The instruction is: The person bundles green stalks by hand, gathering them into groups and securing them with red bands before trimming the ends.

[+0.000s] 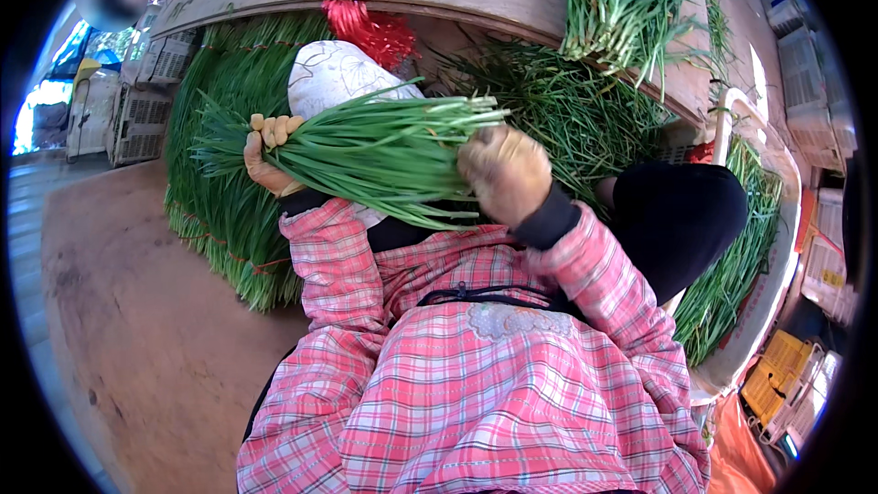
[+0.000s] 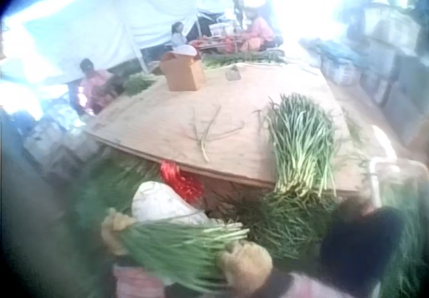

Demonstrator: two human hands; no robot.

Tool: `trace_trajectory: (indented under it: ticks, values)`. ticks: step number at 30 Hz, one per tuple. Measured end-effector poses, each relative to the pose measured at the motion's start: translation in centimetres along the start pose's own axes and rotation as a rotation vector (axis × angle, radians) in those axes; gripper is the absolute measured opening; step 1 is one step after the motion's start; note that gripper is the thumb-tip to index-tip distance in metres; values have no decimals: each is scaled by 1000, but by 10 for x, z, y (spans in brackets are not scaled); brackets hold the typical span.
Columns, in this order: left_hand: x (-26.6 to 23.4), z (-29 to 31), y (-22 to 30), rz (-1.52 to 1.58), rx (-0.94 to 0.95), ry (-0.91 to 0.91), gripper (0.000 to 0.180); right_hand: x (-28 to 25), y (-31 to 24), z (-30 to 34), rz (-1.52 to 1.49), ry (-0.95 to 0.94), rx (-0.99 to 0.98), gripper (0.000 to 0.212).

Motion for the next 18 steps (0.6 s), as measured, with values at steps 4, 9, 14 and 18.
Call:
trace_trajectory:
  ticks: [4,9,14,18]
  values:
    - [-6,4,4,-250,152,132,19,10,-28,31,-30,-14,-56,9]
    - [-10,1,5,-1,-36,-47,20,-2,2,50,18,105,171,5]
    - [-18,4,7,67,-3,-31,22,-35,103,111,458,44,631,15]
    - [-14,4,2,92,-30,-64,18,-50,65,80,166,86,349,15]
Point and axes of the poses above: each hand's wrist, its own z-axis away from the middle knuckle, its own x-axis out of the palm, y = z × x, the point moved 4 cm from there along -z, towards the middle knuckle
